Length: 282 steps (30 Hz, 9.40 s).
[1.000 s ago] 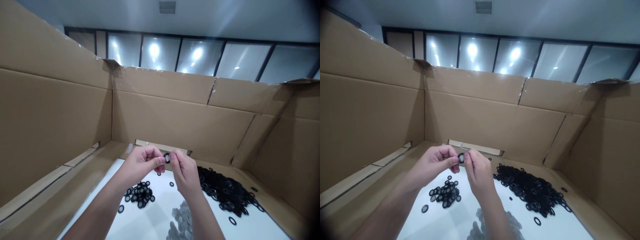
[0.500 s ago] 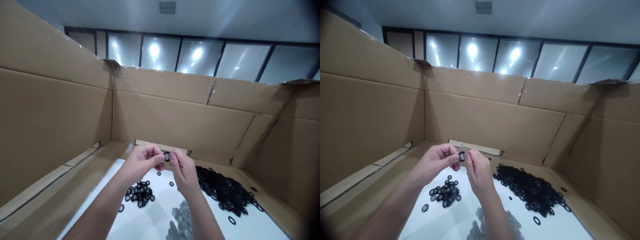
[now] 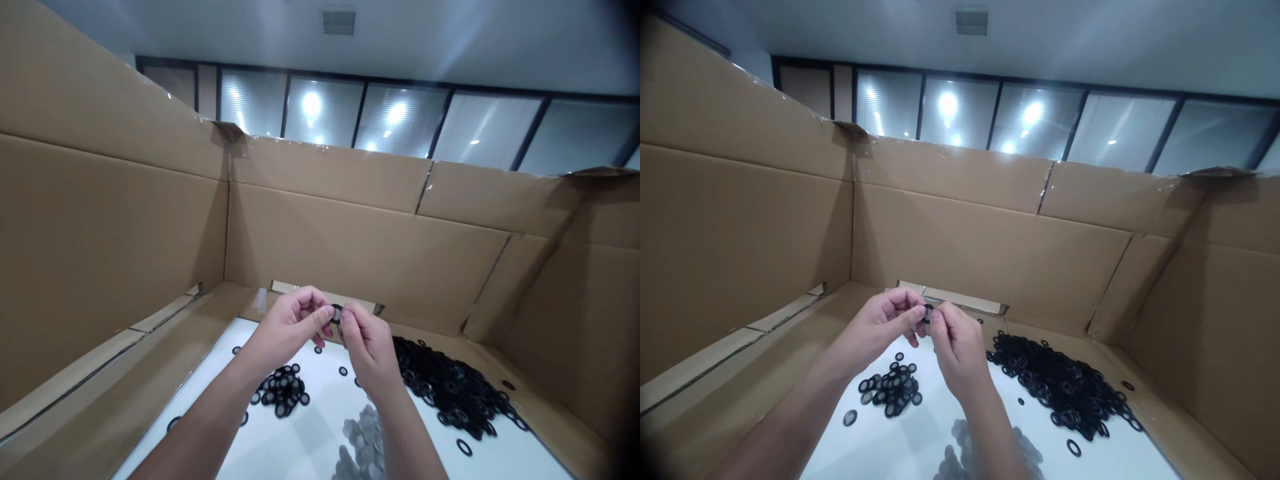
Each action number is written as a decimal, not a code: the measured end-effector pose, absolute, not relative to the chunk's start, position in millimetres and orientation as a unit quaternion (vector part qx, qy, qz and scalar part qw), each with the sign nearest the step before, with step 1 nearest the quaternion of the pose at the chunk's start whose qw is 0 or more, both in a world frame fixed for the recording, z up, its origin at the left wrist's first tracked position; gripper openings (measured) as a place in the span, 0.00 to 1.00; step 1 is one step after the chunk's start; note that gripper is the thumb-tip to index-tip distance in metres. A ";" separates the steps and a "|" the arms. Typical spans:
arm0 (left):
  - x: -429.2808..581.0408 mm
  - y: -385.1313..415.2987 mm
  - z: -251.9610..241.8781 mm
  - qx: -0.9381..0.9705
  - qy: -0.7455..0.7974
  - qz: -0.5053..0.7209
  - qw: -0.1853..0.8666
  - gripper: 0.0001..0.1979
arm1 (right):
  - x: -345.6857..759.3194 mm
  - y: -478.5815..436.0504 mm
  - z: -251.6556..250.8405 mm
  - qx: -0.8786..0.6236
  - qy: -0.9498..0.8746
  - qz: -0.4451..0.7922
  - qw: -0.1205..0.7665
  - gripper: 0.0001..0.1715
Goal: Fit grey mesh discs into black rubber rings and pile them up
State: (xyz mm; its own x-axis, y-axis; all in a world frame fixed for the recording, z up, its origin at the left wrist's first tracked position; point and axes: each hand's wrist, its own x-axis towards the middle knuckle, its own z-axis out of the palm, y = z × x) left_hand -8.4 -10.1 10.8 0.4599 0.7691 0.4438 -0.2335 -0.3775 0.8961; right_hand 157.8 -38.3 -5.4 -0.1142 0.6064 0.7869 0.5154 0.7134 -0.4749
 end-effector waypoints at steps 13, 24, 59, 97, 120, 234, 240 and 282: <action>-19.1 -11.9 12.5 0.737 0.197 0.405 0.505 0.16 | 151.7 -39.4 -5.8 -0.387 -0.697 0.021 0.604 0.24; -14.3 -17.0 11.8 0.755 0.159 0.434 0.465 0.16 | 140.2 -43.6 -6.8 -0.360 -0.702 -0.035 0.614 0.22; -10.1 -10.3 13.7 0.646 0.176 0.500 0.550 0.09 | 153.0 -42.5 0.3 -0.338 -0.742 -0.024 0.579 0.13; -8.0 -2.9 8.7 0.658 0.206 0.465 0.556 0.12 | 150.5 -37.6 -5.7 -0.379 -0.731 -0.056 0.564 0.10; -6.5 -9.7 1.6 0.782 0.253 0.487 0.297 0.17 | 141.7 -31.9 -15.4 -0.411 -0.683 -0.051 0.601 0.24; -27.7 79.9 -64.5 0.867 0.425 0.003 0.261 0.17 | 388.4 -33.5 -189.3 -0.797 -0.544 -0.002 0.261 0.09; -10.2 61.9 -61.8 0.885 0.384 0.010 0.262 0.14 | 372.0 -41.5 -166.7 -0.752 -0.544 0.067 0.365 0.12; 0.7 -15.2 0.4 0.846 0.282 0.306 0.334 0.07 | 219.9 -87.4 -151.7 -0.561 -0.737 0.345 0.154 0.11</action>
